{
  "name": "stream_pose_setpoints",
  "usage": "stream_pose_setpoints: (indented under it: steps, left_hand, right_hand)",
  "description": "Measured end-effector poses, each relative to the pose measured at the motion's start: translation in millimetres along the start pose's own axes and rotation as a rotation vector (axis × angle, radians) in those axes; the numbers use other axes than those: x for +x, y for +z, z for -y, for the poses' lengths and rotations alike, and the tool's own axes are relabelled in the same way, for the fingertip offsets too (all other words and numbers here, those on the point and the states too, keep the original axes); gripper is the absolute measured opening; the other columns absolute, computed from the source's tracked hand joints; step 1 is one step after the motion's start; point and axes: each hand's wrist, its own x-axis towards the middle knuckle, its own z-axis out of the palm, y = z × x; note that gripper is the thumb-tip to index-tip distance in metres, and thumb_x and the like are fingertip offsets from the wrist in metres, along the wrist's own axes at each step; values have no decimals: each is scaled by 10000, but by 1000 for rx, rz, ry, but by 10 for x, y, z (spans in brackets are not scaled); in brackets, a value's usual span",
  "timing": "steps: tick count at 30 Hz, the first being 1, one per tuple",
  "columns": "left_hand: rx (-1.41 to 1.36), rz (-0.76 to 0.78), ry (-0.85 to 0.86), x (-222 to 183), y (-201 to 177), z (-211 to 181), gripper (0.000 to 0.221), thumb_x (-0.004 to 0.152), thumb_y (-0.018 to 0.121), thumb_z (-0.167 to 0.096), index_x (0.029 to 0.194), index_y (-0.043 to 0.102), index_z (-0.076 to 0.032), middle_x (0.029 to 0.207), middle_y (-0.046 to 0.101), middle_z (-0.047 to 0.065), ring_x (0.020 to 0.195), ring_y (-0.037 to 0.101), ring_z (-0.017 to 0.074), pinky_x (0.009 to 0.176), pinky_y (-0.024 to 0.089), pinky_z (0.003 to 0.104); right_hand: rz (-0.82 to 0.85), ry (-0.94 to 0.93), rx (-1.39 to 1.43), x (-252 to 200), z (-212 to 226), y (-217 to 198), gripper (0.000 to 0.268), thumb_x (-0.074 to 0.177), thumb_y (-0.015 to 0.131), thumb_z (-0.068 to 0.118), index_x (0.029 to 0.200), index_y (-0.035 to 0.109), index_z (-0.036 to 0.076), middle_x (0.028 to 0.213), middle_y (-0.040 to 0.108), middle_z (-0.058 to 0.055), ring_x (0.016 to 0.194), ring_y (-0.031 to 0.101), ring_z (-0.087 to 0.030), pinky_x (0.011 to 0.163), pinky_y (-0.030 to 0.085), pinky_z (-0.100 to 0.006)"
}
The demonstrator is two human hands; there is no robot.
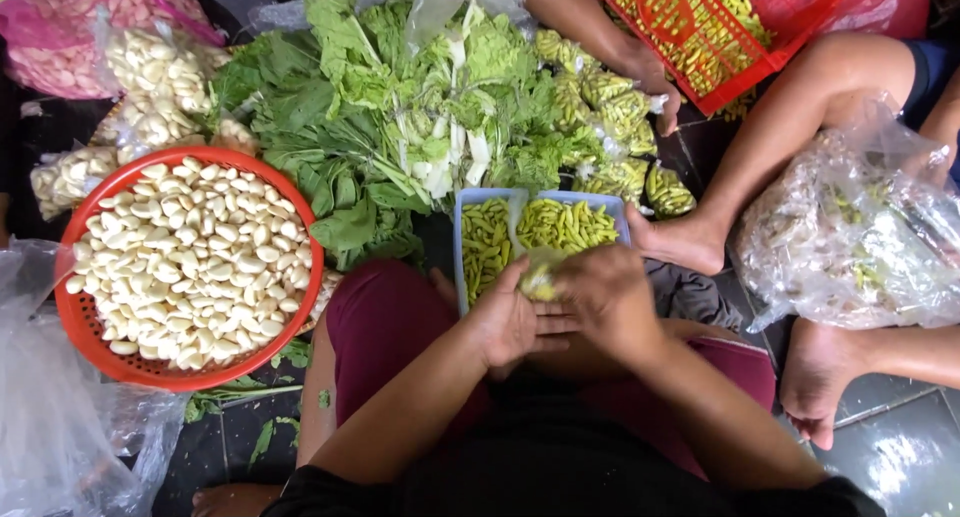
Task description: The person sorts green peppers from a blue container into small plastic bags by hand while sitting on the floor surrounded by other produce.
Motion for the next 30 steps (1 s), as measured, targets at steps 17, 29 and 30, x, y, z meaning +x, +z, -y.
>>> stream_pose_setpoints:
  steps: [17, 29, 30]
  left_hand:
    - [508, -545, 693, -63, -459, -857, 325, 973, 521, -157, 1257, 615, -31, 1054, 692, 73, 776, 596, 129, 728, 504, 246]
    - [552, -542, 701, -46, -447, -836, 308, 983, 564, -132, 1269, 611, -25, 1052, 677, 68, 815, 605, 131, 781, 523, 261]
    - [551, -546, 710, -3, -501, -881, 308, 983, 564, -132, 1269, 611, -25, 1052, 677, 68, 815, 605, 131, 781, 523, 261]
  right_hand:
    - [157, 127, 122, 1148, -238, -969, 251, 794, 676, -247, 966, 730, -71, 926, 650, -156, 807, 582, -260, 757, 485, -357]
    - [241, 115, 144, 1284, -141, -1002, 344, 710, 586, -263, 943, 749, -70, 932, 707, -150, 813, 611, -251, 720, 520, -330]
    - [239, 106, 148, 1318, -168, -984, 344, 710, 586, -263, 943, 749, -70, 932, 707, -150, 813, 611, -251, 720, 520, -330]
